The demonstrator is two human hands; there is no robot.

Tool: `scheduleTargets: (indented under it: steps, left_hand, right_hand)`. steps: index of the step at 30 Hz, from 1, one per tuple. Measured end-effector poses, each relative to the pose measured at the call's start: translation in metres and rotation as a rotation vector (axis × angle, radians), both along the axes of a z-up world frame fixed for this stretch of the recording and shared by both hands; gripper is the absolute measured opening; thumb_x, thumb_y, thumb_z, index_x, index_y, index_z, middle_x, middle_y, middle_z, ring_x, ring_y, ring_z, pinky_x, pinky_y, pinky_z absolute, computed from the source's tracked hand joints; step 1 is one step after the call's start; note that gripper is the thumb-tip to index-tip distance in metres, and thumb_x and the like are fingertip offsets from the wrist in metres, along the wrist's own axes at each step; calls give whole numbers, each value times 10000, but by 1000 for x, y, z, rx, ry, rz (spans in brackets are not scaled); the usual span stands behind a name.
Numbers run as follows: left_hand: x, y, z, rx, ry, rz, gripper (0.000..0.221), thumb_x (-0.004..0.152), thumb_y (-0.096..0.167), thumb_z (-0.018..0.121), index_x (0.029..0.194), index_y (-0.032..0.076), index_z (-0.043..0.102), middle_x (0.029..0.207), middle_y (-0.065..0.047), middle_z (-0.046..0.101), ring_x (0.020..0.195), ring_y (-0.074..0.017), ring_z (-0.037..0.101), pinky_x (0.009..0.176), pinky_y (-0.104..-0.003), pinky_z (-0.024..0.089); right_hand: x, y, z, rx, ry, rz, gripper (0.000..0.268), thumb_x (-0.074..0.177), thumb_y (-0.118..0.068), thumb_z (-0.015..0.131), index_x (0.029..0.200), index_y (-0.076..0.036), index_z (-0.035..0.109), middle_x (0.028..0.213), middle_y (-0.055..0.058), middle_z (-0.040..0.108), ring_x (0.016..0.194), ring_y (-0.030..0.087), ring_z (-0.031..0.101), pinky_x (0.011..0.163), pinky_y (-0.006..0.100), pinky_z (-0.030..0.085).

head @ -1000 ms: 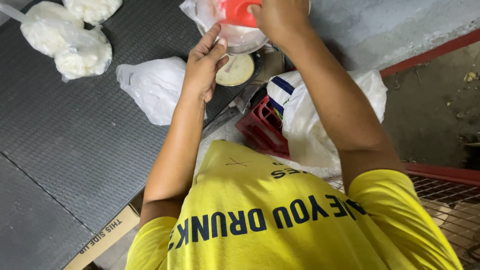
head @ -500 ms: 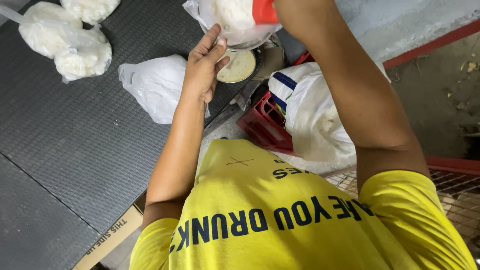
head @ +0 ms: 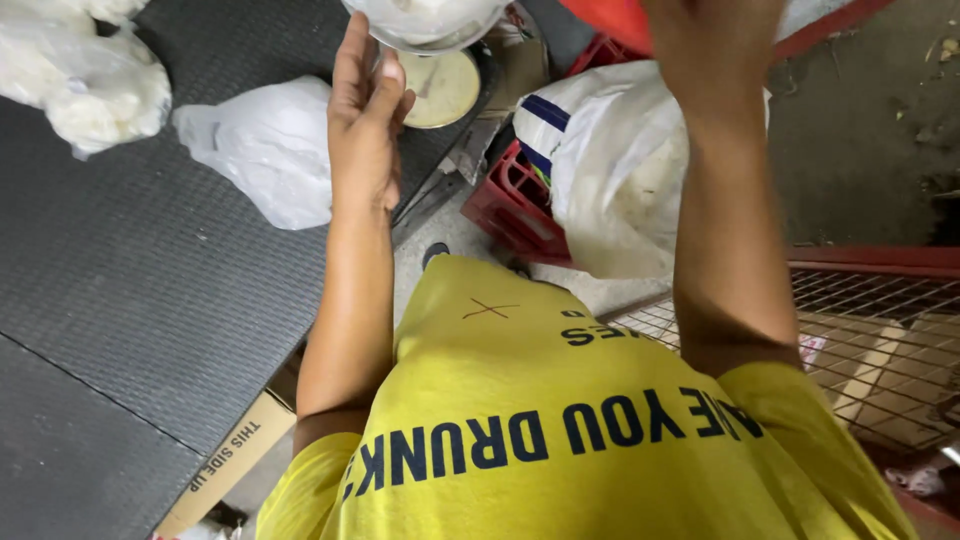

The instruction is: Scooping white powder from a large sack into smaller plastic bags and weighing them.

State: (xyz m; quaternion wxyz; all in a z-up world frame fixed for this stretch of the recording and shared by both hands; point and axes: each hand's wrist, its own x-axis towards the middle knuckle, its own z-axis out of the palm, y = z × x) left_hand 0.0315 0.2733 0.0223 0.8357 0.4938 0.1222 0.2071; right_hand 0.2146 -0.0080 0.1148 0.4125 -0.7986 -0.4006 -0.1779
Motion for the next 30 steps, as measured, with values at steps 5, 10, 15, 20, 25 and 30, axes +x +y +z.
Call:
scheduleTargets:
  steps: [5,10,15,20,25,30]
  left_hand:
    - [8,-68,-3,252,-16,72,657,1103,92,680,1668,180,355,1766,-121,314,1606,-267,392,1308,-401,412]
    - [11,-150,6,794,63,-77,591,1047,22,751,1550,203,499,1671,-184,358,1594,-292,323,1351,-396,314]
    - [14,-200,4,758,104,-180,515,993,-7,708,1464,189,631,1687,-254,347,1598,-331,368,1315,-403,316]
    - [9,-232,-2,783,118,-201,451,1020,-28,700,1424,171,690,1708,-259,344,1612,-353,379,1337,-421,311]
    - [4,-248,8,1080,243,-229,548,926,51,779,1444,131,618,1611,-312,342,1496,-416,405,1222,-436,409]
    - [3,-249,6,1152,317,-229,583,952,48,733,1503,80,545,1531,-299,503,1439,-419,503,1206,-434,404]
  right_hand:
    - [-44,-79,4,74,145,-76,125,1005,86,797,974,83,676,778,52,578,721,107,543,635,269,395]
    - [-95,-180,-12,186,524,-327,146,927,65,807,1053,39,739,856,-8,652,756,54,576,694,211,445]
    - [-108,-275,-63,300,672,-347,143,975,71,790,1110,38,752,986,46,732,862,62,639,813,219,508]
    - [-100,-285,-89,91,709,-311,256,969,13,819,1209,-5,732,1041,85,757,894,105,691,792,249,560]
    - [-84,-231,-94,9,602,-56,650,911,-45,746,1520,-52,518,1427,169,644,1135,235,715,838,318,626]
    - [-60,-200,-150,-200,331,-99,575,887,-88,768,1437,-98,600,1119,162,726,971,339,706,885,432,565]
